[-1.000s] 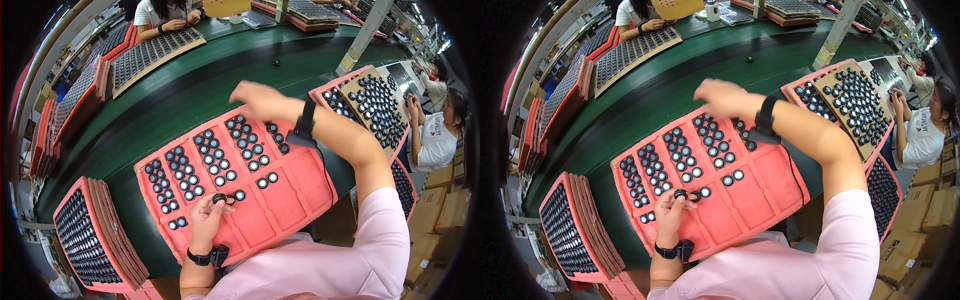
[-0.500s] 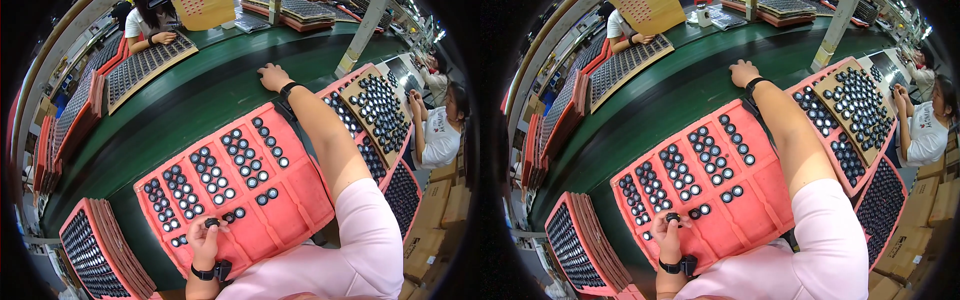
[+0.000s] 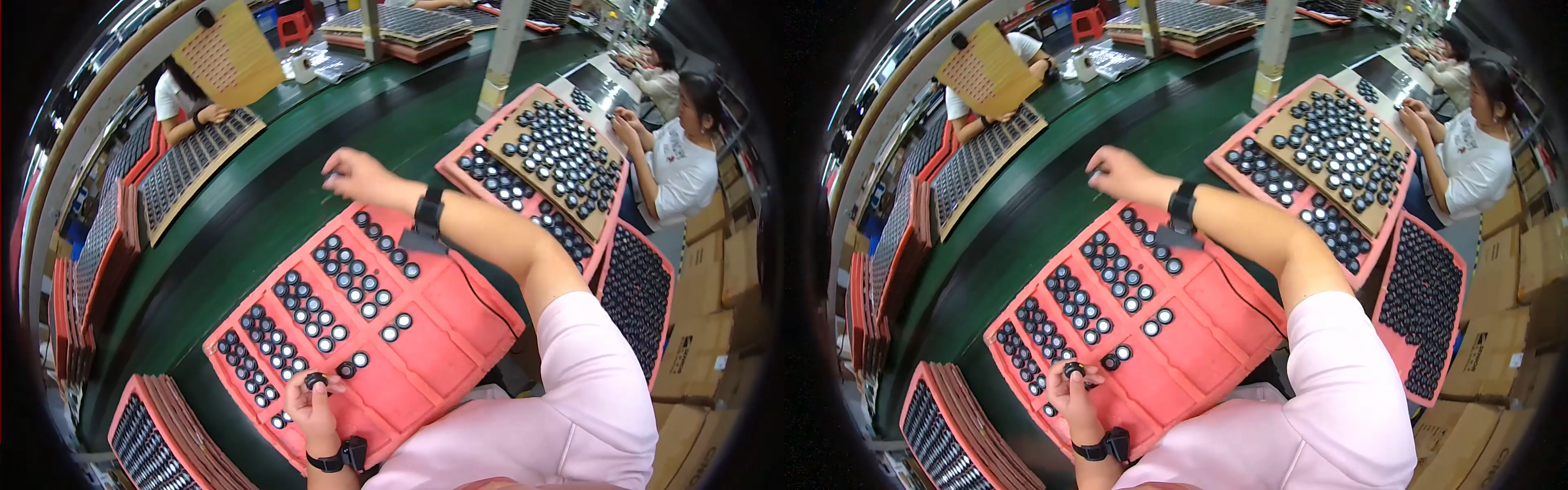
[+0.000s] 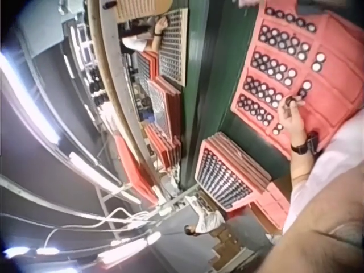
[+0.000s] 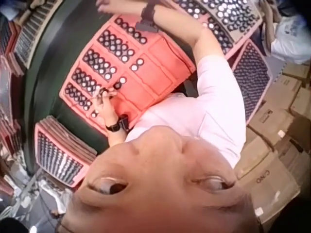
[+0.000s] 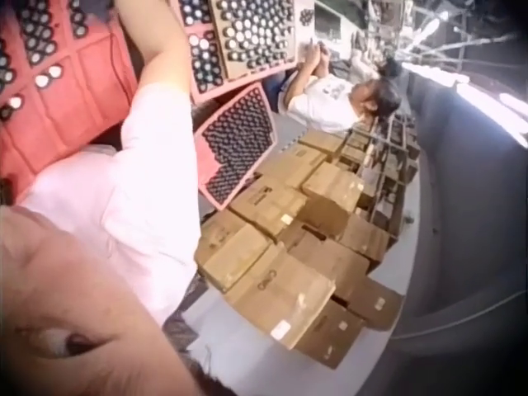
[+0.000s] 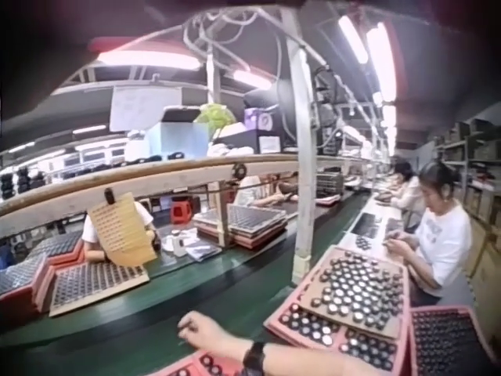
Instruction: The person picks up two black circular components from a pink tray, turns them over to inspect them, and touches their sides together. They then place the components back into the tray and repeat the process with new ones.
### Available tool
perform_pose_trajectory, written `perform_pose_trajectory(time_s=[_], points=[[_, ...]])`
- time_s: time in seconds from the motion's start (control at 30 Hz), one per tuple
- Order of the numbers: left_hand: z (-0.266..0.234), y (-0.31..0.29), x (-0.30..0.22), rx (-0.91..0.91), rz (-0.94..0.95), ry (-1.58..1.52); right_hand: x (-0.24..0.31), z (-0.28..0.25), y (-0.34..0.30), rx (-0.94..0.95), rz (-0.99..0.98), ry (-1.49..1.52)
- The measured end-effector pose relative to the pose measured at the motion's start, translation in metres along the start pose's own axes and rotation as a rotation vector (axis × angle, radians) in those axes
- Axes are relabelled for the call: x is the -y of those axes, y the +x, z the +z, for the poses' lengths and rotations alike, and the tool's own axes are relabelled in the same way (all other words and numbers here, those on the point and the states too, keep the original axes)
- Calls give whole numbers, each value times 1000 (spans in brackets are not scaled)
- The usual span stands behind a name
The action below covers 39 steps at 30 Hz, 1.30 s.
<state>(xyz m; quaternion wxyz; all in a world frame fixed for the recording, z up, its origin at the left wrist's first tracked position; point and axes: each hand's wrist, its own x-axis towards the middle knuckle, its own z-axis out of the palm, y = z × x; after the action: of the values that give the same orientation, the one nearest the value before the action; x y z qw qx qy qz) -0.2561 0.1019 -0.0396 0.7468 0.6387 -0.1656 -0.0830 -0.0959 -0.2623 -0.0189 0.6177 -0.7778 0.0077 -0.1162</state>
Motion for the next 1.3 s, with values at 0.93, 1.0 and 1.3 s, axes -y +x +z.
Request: perform_pose_trajectory(time_s=[0.93,1.0,1.3], points=[[-5,-4,-9,15,139,163,61,117,-215,249,-202,305],[-1,-3,-9,5,91,132,64,112,-214,225,-260,234],[-3,4,-14,98,267,228,55,114,-211,337,-237,200]])
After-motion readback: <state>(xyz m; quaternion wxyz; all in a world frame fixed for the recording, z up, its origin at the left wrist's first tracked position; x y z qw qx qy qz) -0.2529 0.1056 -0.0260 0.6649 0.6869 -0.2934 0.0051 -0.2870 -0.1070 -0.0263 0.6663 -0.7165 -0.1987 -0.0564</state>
